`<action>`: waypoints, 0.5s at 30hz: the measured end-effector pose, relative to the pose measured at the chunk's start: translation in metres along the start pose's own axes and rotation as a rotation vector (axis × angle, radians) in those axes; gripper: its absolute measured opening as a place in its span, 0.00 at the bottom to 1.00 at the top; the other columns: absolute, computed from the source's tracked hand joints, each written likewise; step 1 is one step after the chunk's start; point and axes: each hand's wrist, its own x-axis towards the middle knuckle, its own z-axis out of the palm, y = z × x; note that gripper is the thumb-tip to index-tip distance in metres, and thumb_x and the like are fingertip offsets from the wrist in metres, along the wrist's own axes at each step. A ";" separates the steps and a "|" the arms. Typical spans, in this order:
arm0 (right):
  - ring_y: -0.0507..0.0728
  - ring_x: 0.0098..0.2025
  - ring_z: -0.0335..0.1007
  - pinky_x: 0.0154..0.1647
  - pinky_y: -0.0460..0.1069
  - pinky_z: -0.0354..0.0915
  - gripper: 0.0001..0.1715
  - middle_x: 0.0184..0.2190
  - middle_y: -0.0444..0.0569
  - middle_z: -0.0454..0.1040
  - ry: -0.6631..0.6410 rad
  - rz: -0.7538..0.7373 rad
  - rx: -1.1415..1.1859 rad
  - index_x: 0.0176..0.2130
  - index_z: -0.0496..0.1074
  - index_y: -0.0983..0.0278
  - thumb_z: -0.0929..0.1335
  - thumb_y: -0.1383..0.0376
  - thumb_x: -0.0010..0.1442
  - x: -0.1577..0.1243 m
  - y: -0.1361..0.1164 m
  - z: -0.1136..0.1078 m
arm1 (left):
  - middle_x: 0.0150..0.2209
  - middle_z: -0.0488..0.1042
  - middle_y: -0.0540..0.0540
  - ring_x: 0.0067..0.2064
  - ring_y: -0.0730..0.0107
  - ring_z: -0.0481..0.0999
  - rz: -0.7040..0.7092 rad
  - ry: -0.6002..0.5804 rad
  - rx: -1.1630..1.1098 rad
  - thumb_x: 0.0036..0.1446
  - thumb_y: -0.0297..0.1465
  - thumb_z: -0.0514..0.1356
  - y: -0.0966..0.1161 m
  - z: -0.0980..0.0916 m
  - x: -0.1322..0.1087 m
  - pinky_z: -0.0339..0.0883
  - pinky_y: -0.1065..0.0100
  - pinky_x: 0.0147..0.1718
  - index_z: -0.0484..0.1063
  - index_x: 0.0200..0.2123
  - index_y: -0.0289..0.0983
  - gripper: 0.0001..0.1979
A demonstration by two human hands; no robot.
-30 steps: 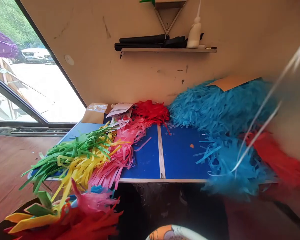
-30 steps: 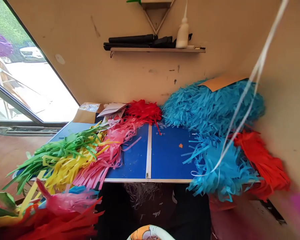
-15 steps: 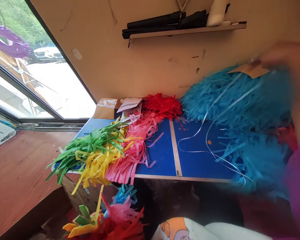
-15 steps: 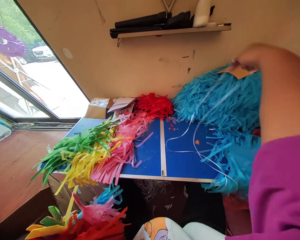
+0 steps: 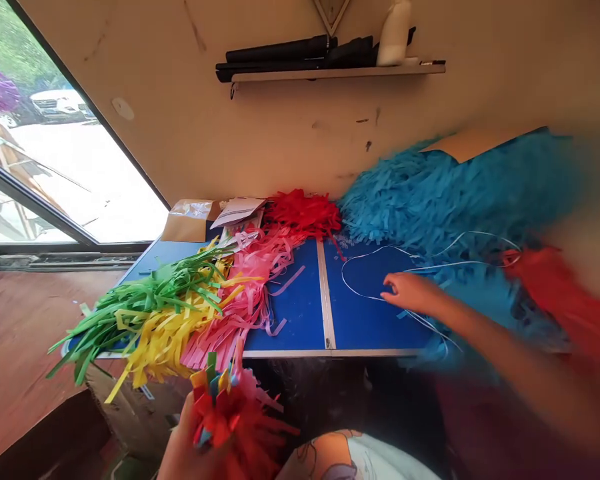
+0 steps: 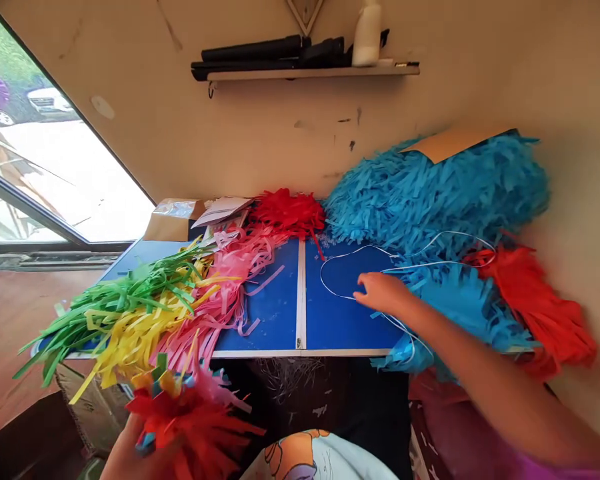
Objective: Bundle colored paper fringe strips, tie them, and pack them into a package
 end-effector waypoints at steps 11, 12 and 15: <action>0.50 0.32 0.70 0.32 0.47 0.67 0.15 0.36 0.47 0.73 -0.049 -0.097 0.295 0.43 0.67 0.68 0.58 0.61 0.66 0.049 -0.076 -0.031 | 0.33 0.77 0.48 0.32 0.66 0.75 0.131 -0.098 0.028 0.40 0.31 0.60 0.022 0.007 -0.011 0.68 0.72 0.32 0.67 0.46 0.39 0.25; 0.50 0.33 0.70 0.31 0.46 0.66 0.17 0.38 0.48 0.73 0.009 -0.107 0.366 0.46 0.64 0.67 0.54 0.62 0.67 0.052 -0.081 -0.050 | 0.33 0.77 0.49 0.32 0.66 0.74 0.122 -0.088 0.020 0.41 0.31 0.59 0.019 0.006 -0.013 0.68 0.72 0.32 0.67 0.46 0.39 0.25; 0.52 0.42 0.70 0.33 0.45 0.64 0.22 0.49 0.51 0.69 0.211 -0.127 0.531 0.56 0.53 0.61 0.47 0.62 0.68 0.059 -0.087 -0.105 | 0.34 0.76 0.50 0.32 0.67 0.74 0.101 0.004 -0.012 0.41 0.30 0.58 0.013 0.001 -0.019 0.68 0.72 0.33 0.67 0.46 0.39 0.23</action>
